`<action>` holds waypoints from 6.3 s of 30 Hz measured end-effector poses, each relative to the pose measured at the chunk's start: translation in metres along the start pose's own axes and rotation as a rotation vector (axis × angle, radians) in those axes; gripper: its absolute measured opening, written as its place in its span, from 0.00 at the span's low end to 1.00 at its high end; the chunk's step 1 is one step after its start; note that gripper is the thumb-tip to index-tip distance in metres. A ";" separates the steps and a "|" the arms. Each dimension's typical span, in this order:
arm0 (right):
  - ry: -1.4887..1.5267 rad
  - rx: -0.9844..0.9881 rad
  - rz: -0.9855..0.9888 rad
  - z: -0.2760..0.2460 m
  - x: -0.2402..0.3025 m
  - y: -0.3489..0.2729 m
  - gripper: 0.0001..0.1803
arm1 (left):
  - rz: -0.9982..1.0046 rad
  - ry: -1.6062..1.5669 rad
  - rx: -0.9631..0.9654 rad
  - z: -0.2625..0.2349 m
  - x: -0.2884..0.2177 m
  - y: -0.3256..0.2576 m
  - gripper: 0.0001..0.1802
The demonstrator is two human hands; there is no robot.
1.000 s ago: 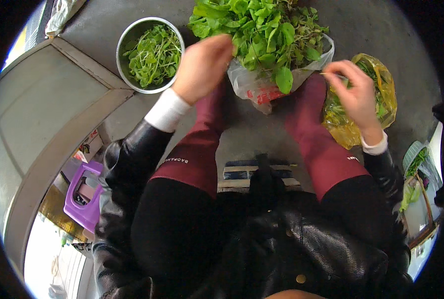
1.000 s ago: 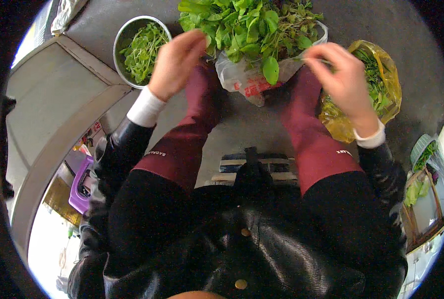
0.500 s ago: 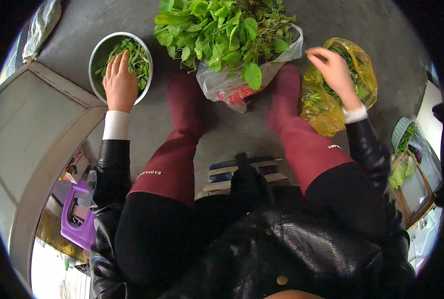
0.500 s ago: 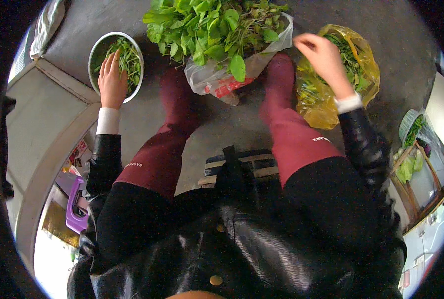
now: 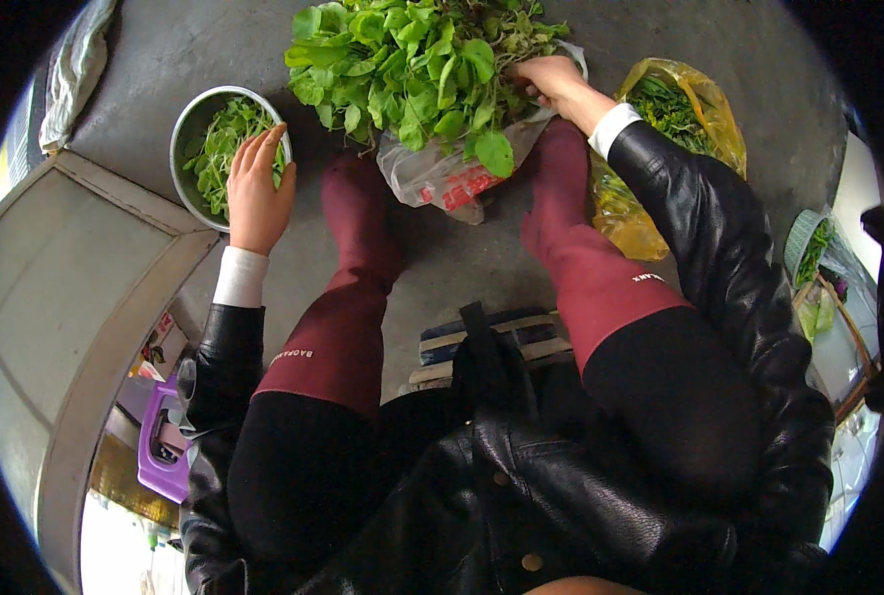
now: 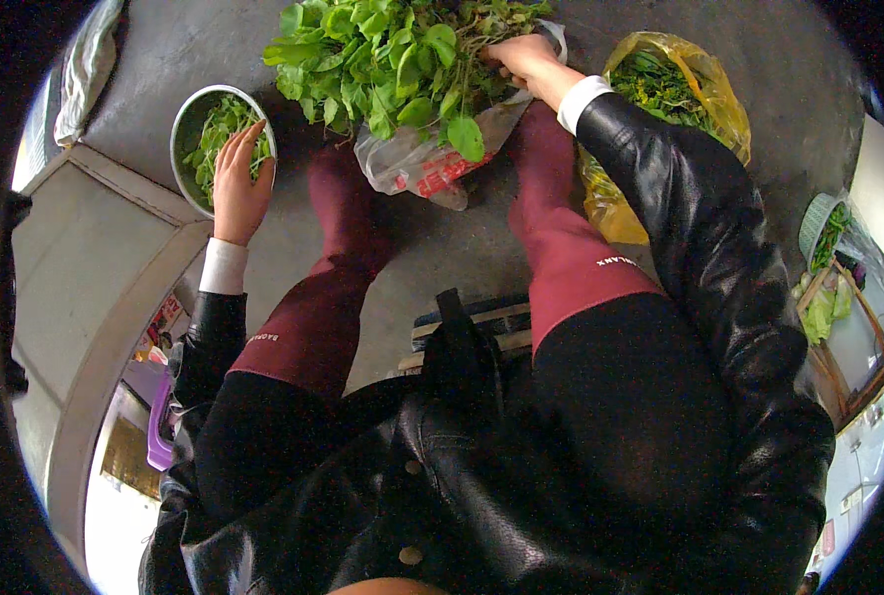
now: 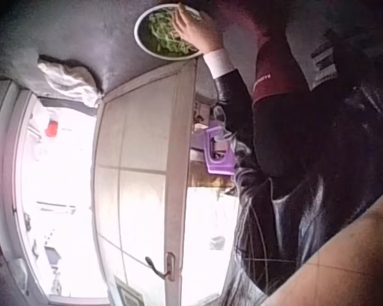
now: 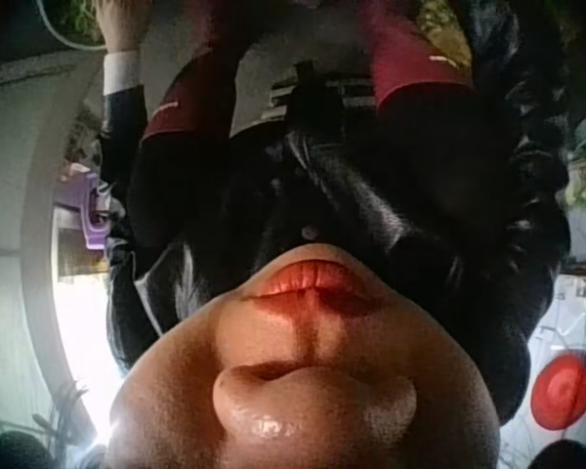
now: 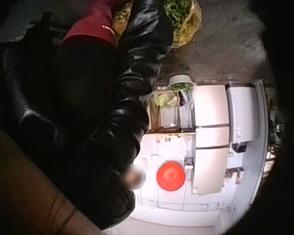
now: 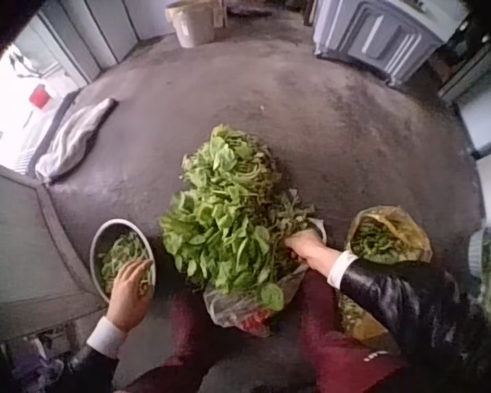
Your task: The person sits on the floor and sorts leafy green vegetables by hand, separating stems and leaves into a metal bowl and a plastic bag. The person repeatedly picks up bunches, removes unwanted parts, and places the cleaned greens into containers.
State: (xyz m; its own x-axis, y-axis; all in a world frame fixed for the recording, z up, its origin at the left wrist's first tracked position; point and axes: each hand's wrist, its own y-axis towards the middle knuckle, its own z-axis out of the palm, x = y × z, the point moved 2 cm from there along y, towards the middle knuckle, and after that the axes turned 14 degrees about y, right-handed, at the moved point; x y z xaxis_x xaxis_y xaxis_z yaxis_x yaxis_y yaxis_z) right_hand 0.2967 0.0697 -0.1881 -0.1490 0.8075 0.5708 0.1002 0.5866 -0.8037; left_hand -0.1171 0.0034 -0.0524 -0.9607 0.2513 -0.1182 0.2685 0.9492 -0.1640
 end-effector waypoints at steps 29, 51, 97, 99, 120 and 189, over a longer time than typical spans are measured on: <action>0.695 0.025 0.233 -0.001 -0.040 -0.009 0.10 | -0.270 -0.250 0.102 -0.025 -0.029 -0.072 0.30; 0.830 0.791 -0.143 -0.007 0.088 -0.153 0.10 | -0.090 -0.922 0.008 -0.071 -0.098 0.056 0.16; 0.295 -0.013 -0.030 -0.022 0.010 -0.016 0.16 | 0.149 -0.280 0.003 -0.026 -0.049 0.023 0.07; 0.496 0.092 0.046 -0.009 0.018 -0.032 0.13 | 0.131 -0.380 0.084 -0.038 -0.066 0.015 0.09; 0.490 0.652 -0.235 0.016 0.097 -0.184 0.11 | -0.051 -1.570 0.597 -0.052 -0.157 0.038 0.19; -0.353 1.051 -0.592 0.061 0.031 -0.193 0.24 | -0.053 -1.315 0.628 0.015 -0.098 -0.024 0.13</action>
State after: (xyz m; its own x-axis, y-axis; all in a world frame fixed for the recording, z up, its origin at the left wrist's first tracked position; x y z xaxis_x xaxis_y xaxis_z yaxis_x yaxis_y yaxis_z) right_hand 0.2124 -0.0226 -0.0254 -0.1740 0.2817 0.9436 -0.8784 0.3887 -0.2780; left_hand -0.0279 -0.0469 -0.0520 -0.3057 -0.4587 -0.8343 0.5526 0.6281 -0.5479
